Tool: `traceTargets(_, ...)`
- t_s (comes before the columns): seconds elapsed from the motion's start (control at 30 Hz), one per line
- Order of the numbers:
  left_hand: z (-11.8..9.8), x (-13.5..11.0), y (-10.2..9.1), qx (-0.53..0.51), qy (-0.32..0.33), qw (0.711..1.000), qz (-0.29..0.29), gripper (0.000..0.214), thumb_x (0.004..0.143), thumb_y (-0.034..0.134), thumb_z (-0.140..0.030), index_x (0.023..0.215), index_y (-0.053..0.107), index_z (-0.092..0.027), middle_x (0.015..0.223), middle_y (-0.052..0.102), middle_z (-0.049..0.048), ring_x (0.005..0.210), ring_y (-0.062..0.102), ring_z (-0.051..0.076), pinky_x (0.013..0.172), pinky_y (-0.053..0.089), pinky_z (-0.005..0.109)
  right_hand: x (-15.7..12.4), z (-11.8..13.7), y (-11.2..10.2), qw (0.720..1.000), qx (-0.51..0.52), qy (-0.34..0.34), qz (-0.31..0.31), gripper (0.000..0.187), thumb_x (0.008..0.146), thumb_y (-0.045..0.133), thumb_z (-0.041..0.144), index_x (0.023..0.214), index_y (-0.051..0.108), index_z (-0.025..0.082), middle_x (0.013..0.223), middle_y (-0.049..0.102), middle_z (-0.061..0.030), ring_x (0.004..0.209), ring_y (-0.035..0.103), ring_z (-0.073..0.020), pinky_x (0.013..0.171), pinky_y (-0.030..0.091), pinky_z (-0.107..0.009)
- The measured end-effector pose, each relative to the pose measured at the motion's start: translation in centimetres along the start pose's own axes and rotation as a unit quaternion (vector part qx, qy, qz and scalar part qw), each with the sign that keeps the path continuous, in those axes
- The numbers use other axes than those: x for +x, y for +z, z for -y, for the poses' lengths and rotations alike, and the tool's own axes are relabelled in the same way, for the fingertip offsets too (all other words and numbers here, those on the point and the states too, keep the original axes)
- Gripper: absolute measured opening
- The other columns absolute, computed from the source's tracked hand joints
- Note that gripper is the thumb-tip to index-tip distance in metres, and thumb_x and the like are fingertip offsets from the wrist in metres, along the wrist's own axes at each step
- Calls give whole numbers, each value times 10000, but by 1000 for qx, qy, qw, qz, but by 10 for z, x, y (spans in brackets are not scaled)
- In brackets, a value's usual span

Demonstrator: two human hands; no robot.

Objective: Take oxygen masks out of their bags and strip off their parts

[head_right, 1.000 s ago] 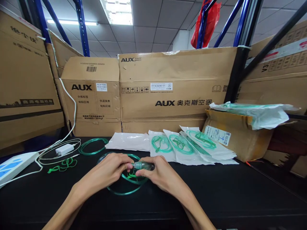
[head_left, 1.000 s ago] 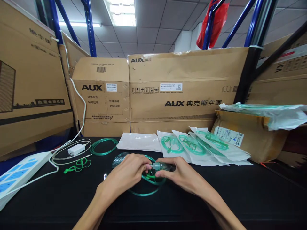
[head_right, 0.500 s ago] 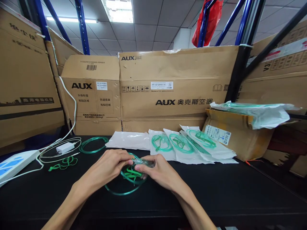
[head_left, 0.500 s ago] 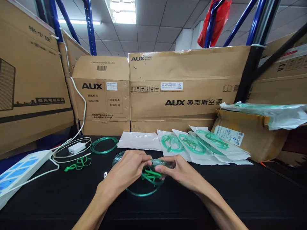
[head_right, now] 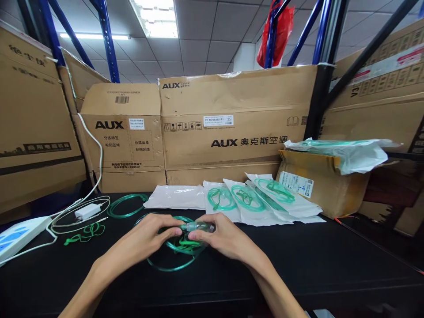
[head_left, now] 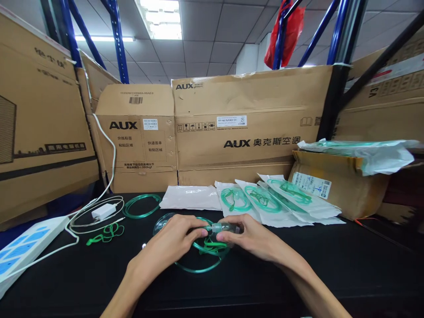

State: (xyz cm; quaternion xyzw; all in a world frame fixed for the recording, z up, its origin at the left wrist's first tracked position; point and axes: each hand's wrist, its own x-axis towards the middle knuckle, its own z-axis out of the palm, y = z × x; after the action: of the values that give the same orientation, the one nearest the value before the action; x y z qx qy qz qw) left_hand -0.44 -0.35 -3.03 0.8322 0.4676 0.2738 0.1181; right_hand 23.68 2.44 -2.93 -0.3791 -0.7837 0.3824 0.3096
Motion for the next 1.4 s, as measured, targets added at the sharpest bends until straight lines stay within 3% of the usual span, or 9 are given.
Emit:
traceTargets(0.2,-2,8,4,5,4,999,-39,263,1043,574,-368,1193,757,-253,1154,781,33,1083,688,256,979,473,361,2,3,2,1000,3,28,-10,323,852,742,478,842,771,156,679,624,-2,667,581,-168,622,413,-273)
traceTargets(0.4,-9,9,4,0,38,998,-58,202,1042,579,-248,1106,770,-232,1042,781,7,958,699,198,891,474,302,2,7,5,999,0,48,-20,274,836,734,425,792,708,156,619,595,12,604,598,-166,597,431,-275)
traceTargets(0.77,-13,7,3,37,42,996,-75,243,993,570,-110,952,783,-219,862,737,-24,800,640,167,749,395,293,-5,13,7,997,-68,38,-23,262,891,698,396,752,675,175,598,579,33,593,554,-145,567,343,-266)
traceTargets(0.87,-15,6,3,40,39,996,-69,256,989,563,-119,903,784,-213,825,724,-20,753,613,166,716,367,303,-5,12,8,995,-90,35,-36,265,878,724,416,781,722,170,606,600,30,608,548,-147,581,351,-267)
traceTargets(1.0,-18,6,1,36,33,997,-54,262,981,559,-131,877,784,-215,821,734,-19,725,594,159,697,350,302,-6,11,9,992,-113,32,-50,327,853,759,466,978,808,168,643,673,11,616,582,-170,592,393,-278)
traceTargets(1.17,-19,7,-1,16,26,999,-32,290,994,534,-184,850,783,-219,798,737,-16,701,596,156,695,371,289,-9,6,7,986,-149,5,-72,383,823,793,506,1075,829,220,962,805,-60,933,693,-293,797,509,-348)
traceTargets(1.27,-19,8,0,-3,21,1000,-12,302,1008,521,-232,852,780,-221,792,737,-18,701,609,157,686,393,278,-9,0,4,981,-174,-6,-82,459,822,803,504,1198,792,240,1201,774,-95,1173,646,-358,972,496,-430)
traceTargets(1.4,-17,6,-3,-37,1,999,27,327,1032,496,-300,896,784,-230,821,762,-20,779,657,172,734,422,272,-10,-6,1,978,-196,-28,-70,565,847,805,462,1375,680,307,1339,713,-85,1318,573,-351,1086,452,-481)
